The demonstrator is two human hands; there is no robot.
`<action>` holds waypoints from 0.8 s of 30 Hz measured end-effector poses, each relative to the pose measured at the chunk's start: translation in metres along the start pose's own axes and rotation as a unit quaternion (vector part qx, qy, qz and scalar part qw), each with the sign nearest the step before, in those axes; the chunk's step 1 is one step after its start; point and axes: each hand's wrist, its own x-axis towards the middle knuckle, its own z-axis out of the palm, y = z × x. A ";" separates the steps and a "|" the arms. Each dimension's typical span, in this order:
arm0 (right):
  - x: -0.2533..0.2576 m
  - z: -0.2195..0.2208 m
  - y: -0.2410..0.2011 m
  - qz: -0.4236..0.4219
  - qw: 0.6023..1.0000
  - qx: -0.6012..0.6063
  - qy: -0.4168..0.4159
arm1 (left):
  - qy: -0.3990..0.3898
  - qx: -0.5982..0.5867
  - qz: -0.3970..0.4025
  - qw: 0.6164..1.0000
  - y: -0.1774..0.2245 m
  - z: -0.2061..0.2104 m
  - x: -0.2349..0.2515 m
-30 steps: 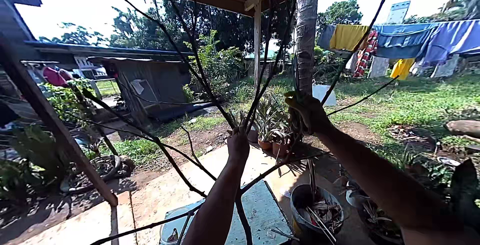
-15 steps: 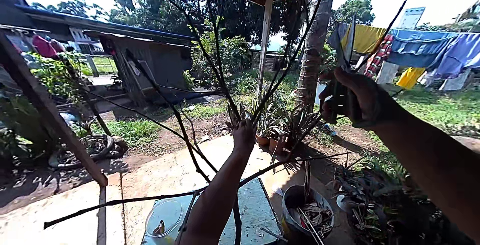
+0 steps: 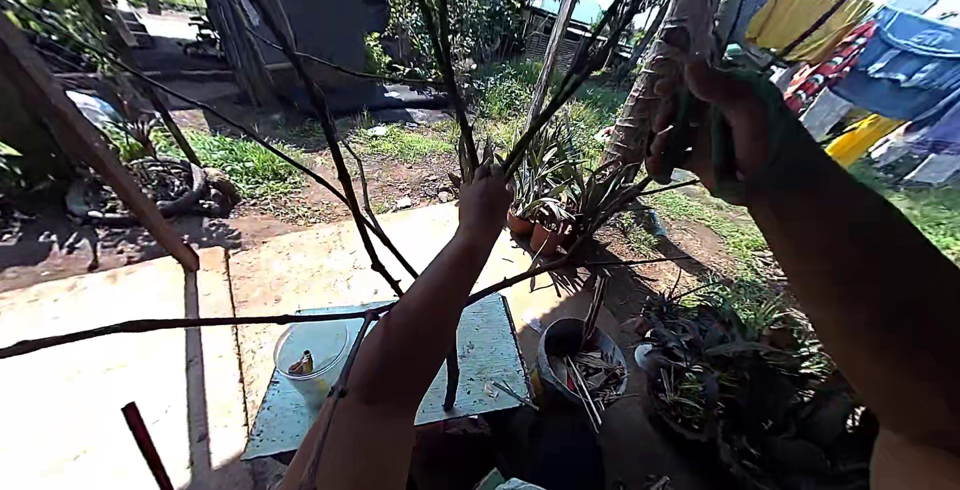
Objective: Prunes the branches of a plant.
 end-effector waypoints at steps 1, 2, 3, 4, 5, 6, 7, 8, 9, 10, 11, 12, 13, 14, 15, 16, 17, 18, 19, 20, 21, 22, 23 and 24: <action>0.004 0.000 -0.009 0.008 1.000 0.001 0.018 | 0.003 0.000 0.000 1.000 0.000 0.000 -0.001; 0.007 -0.002 -0.018 0.011 1.000 -0.002 0.025 | 0.004 0.003 0.002 1.000 0.000 0.001 -0.003; 0.010 -0.004 -0.026 0.014 1.000 -0.003 0.027 | 0.006 0.005 0.003 1.000 0.001 0.002 -0.003; 0.013 -0.006 -0.034 0.018 1.000 -0.005 0.026 | 0.004 0.014 0.002 1.000 0.003 0.002 -0.003; 0.014 -0.008 -0.043 0.023 0.999 -0.006 0.026 | 0.001 0.019 0.000 1.000 0.005 0.002 -0.003; 0.015 -0.009 -0.051 0.028 0.999 -0.011 0.031 | -0.003 0.018 -0.003 1.000 0.007 0.002 -0.003; 0.015 -0.008 -0.059 0.036 0.998 -0.021 0.046 | -0.006 0.022 0.000 1.000 0.008 0.002 -0.003; 0.015 -0.006 -0.067 0.044 0.997 -0.027 0.058 | -0.005 0.025 0.004 1.000 0.009 0.004 -0.003; 0.016 -0.004 -0.073 0.053 0.995 -0.031 0.074 | 0.001 0.021 0.007 1.000 0.010 0.006 -0.003; 0.018 -0.002 -0.078 0.063 0.994 -0.032 0.089 | 0.003 0.017 0.009 1.000 0.011 0.008 -0.003; 0.021 0.000 -0.082 0.073 0.991 -0.033 0.105 | 0.002 0.015 0.009 1.000 0.014 0.009 -0.004; 0.023 0.002 -0.085 0.084 0.990 -0.033 0.112 | 0.002 0.018 0.009 1.000 0.017 0.010 -0.005; 0.025 0.003 -0.089 0.091 0.988 -0.034 0.120 | -0.002 0.026 0.007 1.000 0.020 0.010 -0.006; 0.025 0.002 -0.094 0.100 0.987 -0.037 0.121 | -0.006 0.028 0.006 1.000 0.023 0.011 -0.007; 0.025 0.000 -0.100 0.108 0.986 -0.040 0.124 | -0.004 0.020 0.008 1.000 0.025 0.013 -0.009; 0.025 -0.004 -0.106 0.114 0.984 -0.040 0.133 | 0.002 0.008 0.015 1.000 0.025 0.015 -0.010; 0.022 -0.008 -0.114 0.115 0.983 -0.045 0.137 | 0.008 0.002 0.024 1.000 0.026 0.018 -0.011; 0.019 -0.013 -0.120 0.116 0.982 -0.053 0.138 | 0.011 0.000 0.029 1.000 0.027 0.019 -0.012; 0.017 -0.018 -0.125 0.121 0.981 -0.067 0.136 | 0.008 0.000 0.030 1.000 0.029 0.021 -0.013; 0.016 -0.024 -0.128 0.130 0.979 -0.076 0.135 | 0.004 0.005 0.031 1.000 0.031 0.022 -0.014; 0.016 -0.028 -0.131 0.142 0.977 -0.086 0.132 | 0.007 0.008 0.036 0.999 0.032 0.025 -0.014; 0.014 -0.031 -0.134 0.150 0.976 -0.097 0.123 | 0.011 0.000 0.040 0.999 0.032 0.028 -0.015; 0.011 -0.034 -0.136 0.157 0.976 -0.101 0.110 | 0.014 -0.005 0.042 0.999 0.034 0.029 -0.017; 0.008 -0.036 -0.139 0.161 0.977 -0.101 0.101 | 0.010 -0.003 0.046 0.999 0.035 0.028 -0.018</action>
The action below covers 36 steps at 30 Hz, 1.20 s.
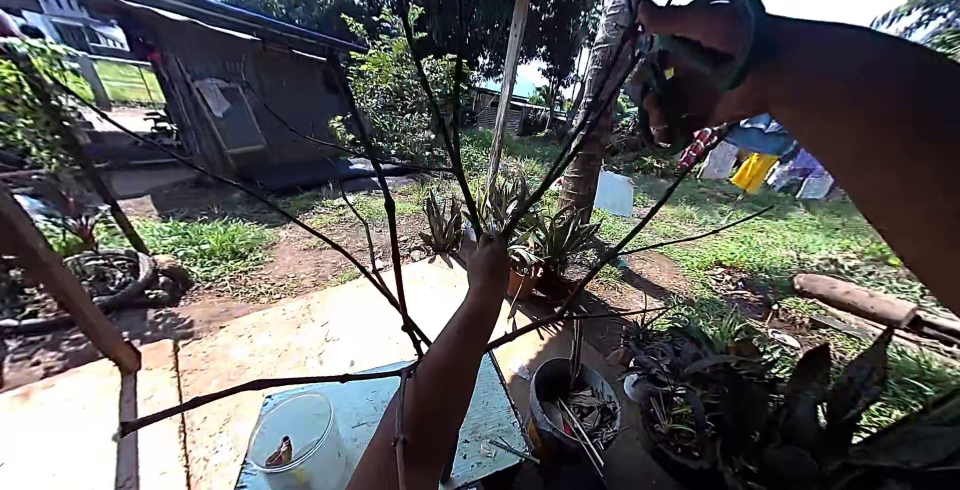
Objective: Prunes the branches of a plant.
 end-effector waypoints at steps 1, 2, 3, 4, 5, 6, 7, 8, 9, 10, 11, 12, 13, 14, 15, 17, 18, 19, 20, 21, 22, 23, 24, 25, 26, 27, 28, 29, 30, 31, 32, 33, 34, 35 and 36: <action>-0.003 -0.003 -0.001 -0.003 1.000 -0.006 -0.013 | -0.004 0.005 0.007 1.000 0.001 -0.001 -0.001; -0.007 -0.007 -0.001 -0.005 1.000 -0.011 -0.026 | -0.009 0.012 0.009 1.000 0.002 -0.002 -0.002; -0.009 -0.010 -0.001 -0.006 0.999 -0.014 -0.029 | -0.010 0.012 0.007 1.000 0.003 -0.002 -0.003; -0.011 -0.014 0.000 -0.010 0.999 -0.015 -0.031 | -0.009 0.013 0.006 1.000 0.003 -0.002 -0.004; -0.013 -0.017 0.001 -0.013 0.999 -0.018 -0.035 | -0.006 0.019 0.005 1.000 0.004 -0.002 -0.004; -0.016 -0.020 0.001 -0.013 0.999 -0.022 -0.039 | -0.003 0.021 0.006 1.000 0.005 -0.002 -0.005; -0.017 -0.022 0.001 -0.008 0.999 -0.025 -0.042 | -0.001 0.025 0.007 1.000 0.006 -0.003 -0.006; -0.017 -0.025 0.002 -0.002 0.998 -0.028 -0.053 | -0.002 0.027 0.012 1.000 0.008 -0.003 -0.007; -0.016 -0.029 0.004 0.007 0.997 -0.029 -0.070 | -0.001 0.029 0.018 0.999 0.009 -0.004 -0.009; -0.015 -0.031 0.005 0.011 0.995 -0.035 -0.094 | -0.002 0.029 0.022 0.999 0.012 -0.004 -0.012; -0.016 -0.031 0.006 0.012 0.993 -0.042 -0.107 | -0.007 0.030 0.026 0.999 0.015 -0.004 -0.013; -0.018 -0.029 0.006 0.015 0.992 -0.048 -0.112 | -0.012 0.028 0.030 0.999 0.017 -0.004 -0.014; -0.019 -0.027 0.006 0.021 0.992 -0.048 -0.114 | -0.018 0.028 0.032 0.999 0.020 -0.004 -0.017; -0.020 -0.026 0.005 0.030 0.992 -0.044 -0.110 | -0.022 0.033 0.032 0.999 0.023 -0.004 -0.019; -0.020 -0.024 0.004 0.036 0.993 -0.038 -0.101 | -0.024 0.030 0.032 0.999 0.026 -0.005 -0.021; -0.022 -0.025 0.003 0.040 0.995 -0.031 -0.081 | -0.029 0.017 0.036 0.999 0.030 -0.007 -0.024; -0.024 -0.024 0.002 0.036 0.997 -0.030 -0.063 | -0.027 0.015 0.038 0.999 0.030 -0.007 -0.024; -0.026 -0.024 0.002 0.027 0.998 -0.037 -0.049 | -0.028 0.018 0.041 0.999 0.030 -0.007 -0.024; -0.028 -0.024 0.002 0.026 0.998 -0.046 -0.031 | -0.028 0.024 0.043 0.998 0.030 -0.006 -0.024; -0.029 -0.025 0.003 0.025 0.998 -0.059 -0.015 | -0.029 0.026 0.045 0.998 0.029 -0.006 -0.024; -0.029 -0.026 0.004 0.023 0.997 -0.073 -0.006 | -0.028 0.029 0.046 0.998 0.027 -0.006 -0.024; -0.030 -0.028 0.007 0.019 0.996 -0.084 -0.003 | -0.022 0.029 0.046 0.998 0.026 -0.006 -0.025; -0.032 -0.028 0.009 0.015 0.996 -0.093 -0.002 | -0.017 0.027 0.043 0.999 0.025 -0.005 -0.025; -0.034 -0.026 0.011 0.013 0.995 -0.097 0.003 | -0.015 0.028 0.041 0.999 0.023 -0.005 -0.025; -0.034 -0.024 0.013 0.012 0.995 -0.097 0.012 | -0.017 0.033 0.038 0.999 0.023 -0.005 -0.025; -0.034 -0.022 0.016 0.012 0.995 -0.093 0.029 | -0.019 0.039 0.037 0.998 0.023 -0.006 -0.024; -0.033 -0.020 0.019 0.009 0.994 -0.098 0.050 | -0.016 0.042 0.038 0.998 0.023 -0.006 -0.023; -0.032 -0.018 0.023 -0.008 0.990 -0.125 0.072 | -0.013 0.044 0.039 0.998 0.023 -0.005 -0.022; -0.032 -0.017 0.028 -0.038 0.978 -0.182 0.092 | -0.016 0.043 0.037 0.998 0.024 -0.005 -0.021; -0.030 -0.016 0.038 -0.076 0.957 -0.261 0.104 | -0.025 0.043 0.034 0.998 0.026 -0.007 -0.019; -0.023 -0.019 0.054 -0.107 0.935 -0.326 0.090 | -0.039 0.048 0.028 0.998 0.028 -0.009 -0.018; -0.011 -0.020 0.075 -0.108 0.926 -0.356 0.064 | -0.043 0.054 0.028 0.997 0.027 -0.009 -0.018; 0.001 -0.018 0.099 -0.097 0.926 -0.362 0.044 | -0.037 0.058 0.033 0.997 0.025 -0.007 -0.020; 0.009 -0.015 0.117 -0.075 0.936 -0.342 0.027 | -0.020 0.059 0.043 0.997 0.023 -0.003 -0.021; 0.015 -0.012 0.133 -0.063 0.950 -0.305 0.026 | -0.009 0.062 0.046 0.997 0.023 0.000 -0.021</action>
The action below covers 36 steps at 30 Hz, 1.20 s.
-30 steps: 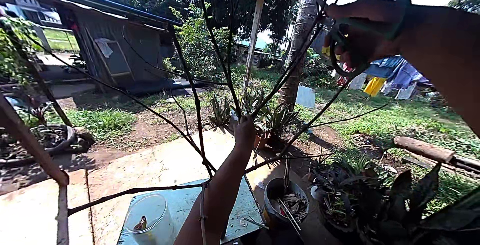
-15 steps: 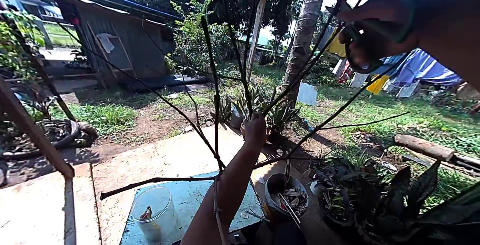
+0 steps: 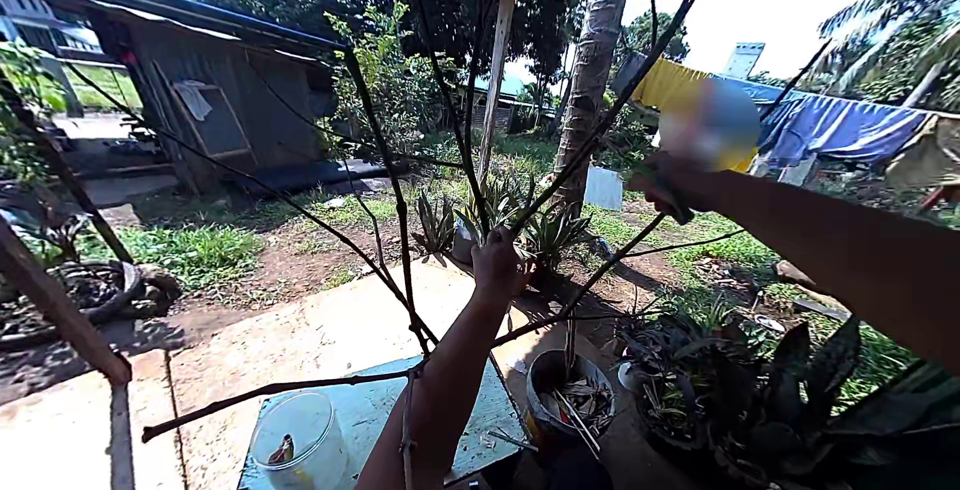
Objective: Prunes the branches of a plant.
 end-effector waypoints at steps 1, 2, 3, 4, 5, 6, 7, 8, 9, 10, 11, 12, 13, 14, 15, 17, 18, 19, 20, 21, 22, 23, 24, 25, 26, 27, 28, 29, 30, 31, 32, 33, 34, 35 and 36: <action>-0.002 0.011 0.006 0.016 0.999 0.049 -0.005 | 0.009 0.003 0.001 1.000 -0.001 0.002 0.001; -0.006 0.022 0.011 0.023 0.995 0.099 -0.008 | 0.008 0.003 -0.001 1.000 -0.002 0.002 0.002; -0.014 0.033 0.015 0.029 0.990 0.137 -0.021 | 0.006 -0.001 -0.003 1.000 -0.003 0.003 0.004; -0.022 0.043 0.022 0.025 0.985 0.168 -0.040 | 0.005 -0.003 -0.004 1.000 -0.005 0.003 0.005; -0.028 0.054 0.031 0.013 0.979 0.189 -0.069 | 0.008 -0.014 -0.005 1.000 -0.007 0.002 0.006; -0.035 0.065 0.039 -0.005 0.977 0.190 -0.100 | 0.011 -0.028 -0.005 1.000 -0.010 0.001 0.007; -0.041 0.073 0.044 -0.026 0.976 0.173 -0.128 | 0.009 -0.038 -0.007 0.999 -0.012 -0.001 0.007; -0.045 0.078 0.049 -0.047 0.976 0.149 -0.152 | 0.000 -0.041 -0.006 0.999 -0.015 -0.005 0.007; -0.047 0.080 0.052 -0.063 0.977 0.129 -0.156 | -0.005 -0.044 -0.005 0.999 -0.018 -0.008 0.007; -0.048 0.080 0.053 -0.070 0.980 0.120 -0.139 | 0.000 -0.049 0.000 0.999 -0.023 -0.009 0.007; -0.047 0.075 0.053 -0.072 0.985 0.114 -0.106 | 0.006 -0.058 0.005 0.998 -0.027 -0.010 0.006; -0.043 0.067 0.055 -0.075 0.990 0.100 -0.059 | 0.015 -0.066 0.004 0.998 -0.031 -0.010 0.005; -0.039 0.053 0.054 -0.082 0.994 0.076 0.001 | 0.022 -0.073 -0.001 0.997 -0.032 -0.012 0.003; -0.036 0.037 0.052 -0.085 0.993 0.044 0.070 | 0.025 -0.077 -0.007 0.997 -0.033 -0.014 0.001; -0.034 0.018 0.049 -0.082 0.987 -0.007 0.139 | 0.029 -0.074 -0.009 0.997 -0.033 -0.016 -0.001; -0.028 -0.024 0.045 -0.051 0.962 -0.127 0.236 | 0.039 -0.059 -0.005 0.997 -0.034 -0.020 -0.007; -0.025 -0.043 0.046 -0.035 0.949 -0.161 0.268 | 0.046 -0.054 -0.003 0.997 -0.034 -0.023 -0.011; -0.021 -0.061 0.049 -0.028 0.939 -0.171 0.298 | 0.045 -0.047 -0.005 0.998 -0.032 -0.028 -0.015; -0.019 -0.076 0.052 -0.025 0.934 -0.154 0.320 | 0.038 -0.041 -0.012 0.998 -0.029 -0.036 -0.020; -0.018 -0.090 0.054 -0.027 0.935 -0.109 0.337 | 0.020 -0.035 -0.026 0.999 -0.024 -0.047 -0.023; -0.019 -0.102 0.054 -0.032 0.936 -0.045 0.347 | -0.009 -0.032 -0.045 0.998 -0.018 -0.062 -0.026; -0.019 -0.110 0.053 -0.039 0.935 0.035 0.350 | -0.037 -0.031 -0.065 0.997 -0.011 -0.081 -0.027; -0.020 -0.115 0.049 -0.045 0.931 0.113 0.343 | -0.052 -0.034 -0.079 0.995 -0.004 -0.099 -0.026; -0.023 -0.116 0.041 -0.057 0.926 0.185 0.325 | -0.038 -0.055 -0.081 0.994 0.001 -0.116 -0.025; -0.026 -0.117 0.031 -0.079 0.922 0.228 0.302 | 0.009 -0.099 -0.067 0.993 0.004 -0.127 -0.021; -0.027 -0.116 0.023 -0.102 0.924 0.229 0.290 | 0.060 -0.161 -0.038 0.984 0.004 -0.132 -0.013; -0.027 -0.116 0.015 -0.120 0.928 0.189 0.299 | 0.094 -0.236 -0.003 0.967 0.004 -0.131 -0.003; -0.027 -0.117 0.006 -0.126 0.932 0.125 0.317 | 0.109 -0.305 0.027 0.946 0.003 -0.126 0.008; -0.027 -0.121 -0.004 -0.126 0.929 0.051 0.343 | 0.127 -0.347 0.042 0.928 0.005 -0.119 0.016; -0.028 -0.127 -0.013 -0.121 0.921 -0.018 0.370 | 0.138 -0.363 0.049 0.920 0.007 -0.115 0.020; -0.029 -0.134 -0.021 -0.116 0.909 -0.070 0.393 | 0.138 -0.356 0.049 0.923 0.011 -0.113 0.019; -0.031 -0.142 -0.028 -0.114 0.898 -0.104 0.412 | 0.137 -0.345 0.051 0.927 0.016 -0.113 0.016; -0.032 -0.152 -0.033 -0.118 0.887 -0.124 0.429 | 0.138 -0.332 0.053 0.932 0.021 -0.114 0.013; -0.031 -0.163 -0.037 -0.122 0.873 -0.145 0.450 | 0.135 -0.316 0.053 0.937 0.025 -0.115 0.009; -0.031 -0.173 -0.040 -0.122 0.859 -0.164 0.469 | 0.133 -0.305 0.048 0.942 0.028 -0.115 0.007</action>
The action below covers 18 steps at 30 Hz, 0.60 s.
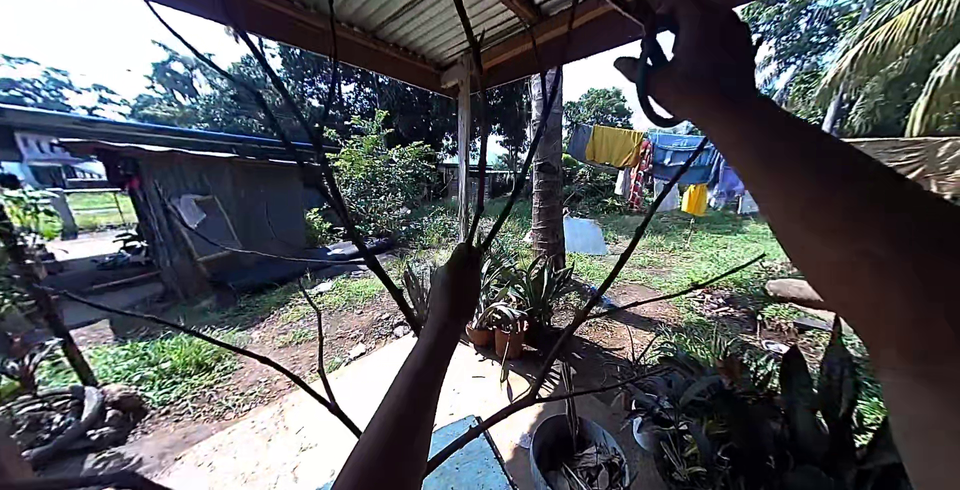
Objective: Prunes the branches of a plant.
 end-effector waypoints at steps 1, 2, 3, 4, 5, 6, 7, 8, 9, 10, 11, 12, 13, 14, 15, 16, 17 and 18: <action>0.008 -0.004 0.003 -0.008 1.000 -0.021 0.017 | -0.004 0.007 -0.009 1.000 0.002 0.000 -0.003; 0.015 -0.009 0.006 -0.014 0.999 -0.043 0.026 | -0.011 0.010 -0.018 1.000 0.004 0.000 -0.005; 0.021 -0.014 0.008 -0.024 0.997 -0.064 0.027 | -0.017 0.010 -0.023 1.000 0.005 -0.002 -0.006; 0.026 -0.018 0.010 -0.041 0.996 -0.080 0.026 | -0.019 0.011 -0.022 1.000 0.006 -0.003 -0.007; 0.031 -0.022 0.012 -0.055 0.994 -0.091 0.020 | -0.017 0.011 -0.017 1.000 0.007 -0.004 -0.009; 0.035 -0.025 0.012 -0.064 0.993 -0.099 0.012 | -0.014 0.013 -0.011 1.000 0.008 -0.005 -0.011; 0.039 -0.028 0.012 -0.070 0.992 -0.108 0.006 | -0.013 0.014 -0.006 1.000 0.010 -0.006 -0.014; 0.040 -0.031 0.010 -0.074 0.991 -0.115 -0.002 | -0.019 0.013 -0.006 1.000 0.012 -0.008 -0.017; 0.042 -0.033 0.008 -0.075 0.990 -0.119 -0.007 | -0.028 0.012 -0.007 1.000 0.015 -0.010 -0.020; 0.044 -0.035 0.006 -0.074 0.990 -0.124 -0.009 | -0.032 0.010 -0.004 0.999 0.016 -0.011 -0.023; 0.045 -0.036 0.004 -0.071 0.989 -0.127 -0.013 | -0.037 0.005 -0.002 0.999 0.018 -0.012 -0.026; 0.046 -0.037 0.002 -0.069 0.989 -0.130 -0.016 | -0.040 0.001 -0.001 0.999 0.018 -0.012 -0.028; 0.047 -0.037 0.000 -0.074 0.989 -0.130 -0.015 | -0.040 -0.007 0.005 0.999 0.019 -0.012 -0.030; 0.047 -0.037 -0.001 -0.085 0.988 -0.126 -0.009 | -0.038 -0.018 0.014 0.999 0.021 -0.012 -0.032; 0.048 -0.037 -0.002 -0.096 0.989 -0.117 -0.003 | -0.038 -0.025 0.023 0.999 0.022 -0.012 -0.034; 0.049 -0.037 -0.002 -0.104 0.989 -0.107 0.002 | -0.042 -0.029 0.026 0.998 0.024 -0.013 -0.035; 0.050 -0.038 -0.004 -0.109 0.989 -0.097 0.003 | -0.042 -0.030 0.028 0.998 0.025 -0.013 -0.036; 0.050 -0.041 -0.005 -0.114 0.989 -0.091 0.002 | -0.042 -0.029 0.031 0.998 0.026 -0.013 -0.037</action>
